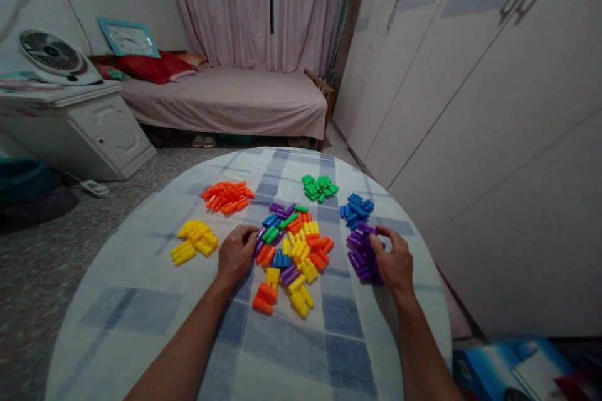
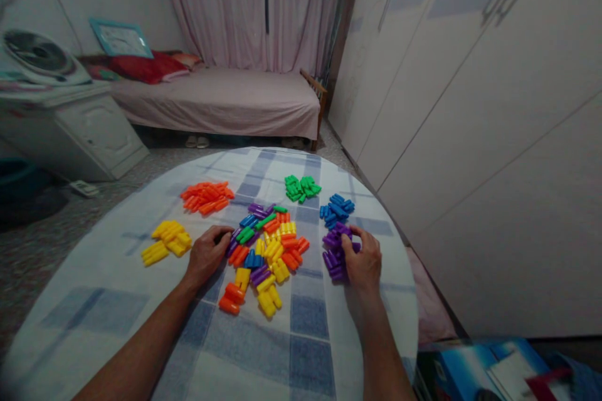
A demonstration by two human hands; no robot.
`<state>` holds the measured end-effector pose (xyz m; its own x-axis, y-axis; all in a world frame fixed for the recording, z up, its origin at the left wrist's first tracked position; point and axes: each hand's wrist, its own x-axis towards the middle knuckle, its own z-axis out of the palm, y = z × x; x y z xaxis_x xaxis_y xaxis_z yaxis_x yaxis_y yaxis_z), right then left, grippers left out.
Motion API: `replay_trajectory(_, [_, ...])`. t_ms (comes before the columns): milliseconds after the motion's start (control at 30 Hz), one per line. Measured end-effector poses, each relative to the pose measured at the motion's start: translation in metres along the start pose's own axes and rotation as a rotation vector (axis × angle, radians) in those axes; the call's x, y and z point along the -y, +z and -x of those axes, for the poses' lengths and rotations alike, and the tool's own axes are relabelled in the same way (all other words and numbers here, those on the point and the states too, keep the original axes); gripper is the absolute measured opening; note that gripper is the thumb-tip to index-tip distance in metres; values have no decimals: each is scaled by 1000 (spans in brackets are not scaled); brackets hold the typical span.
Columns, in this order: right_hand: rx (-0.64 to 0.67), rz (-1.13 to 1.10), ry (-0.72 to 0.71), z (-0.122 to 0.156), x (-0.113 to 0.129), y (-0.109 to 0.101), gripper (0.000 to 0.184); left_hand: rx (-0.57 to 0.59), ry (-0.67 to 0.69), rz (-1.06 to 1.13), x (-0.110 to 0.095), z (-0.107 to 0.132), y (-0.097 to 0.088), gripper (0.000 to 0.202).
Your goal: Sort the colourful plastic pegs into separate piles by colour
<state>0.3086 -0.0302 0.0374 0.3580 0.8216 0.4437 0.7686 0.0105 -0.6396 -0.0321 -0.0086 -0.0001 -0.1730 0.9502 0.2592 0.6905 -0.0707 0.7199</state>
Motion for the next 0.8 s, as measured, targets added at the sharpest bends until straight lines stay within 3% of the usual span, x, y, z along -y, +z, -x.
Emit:
replay_trajectory(133, [40,13,103,2,-16,-1,44,-8,6,0,1,0,0,26])
replay_trajectory(367, [90,90,71,4,-25,2,42,-11,9,10,0,1,0,25])
replay_trajectory(467, [52,134,50,3,-19,0,40,-15,2,18,-1,1,1,24])
replay_trajectory(600, [49,84,-158,-6,15,11,34,-17,-7,15,-2,1,1,24])
replay_trajectory(700, [224,-45,-300,-15,53,38,32,-15,-16,10,-3,1,0,23])
replay_trajectory(800, [416,-36,-419,-24,89,76,35,-6,-17,5,-3,1,-1,23])
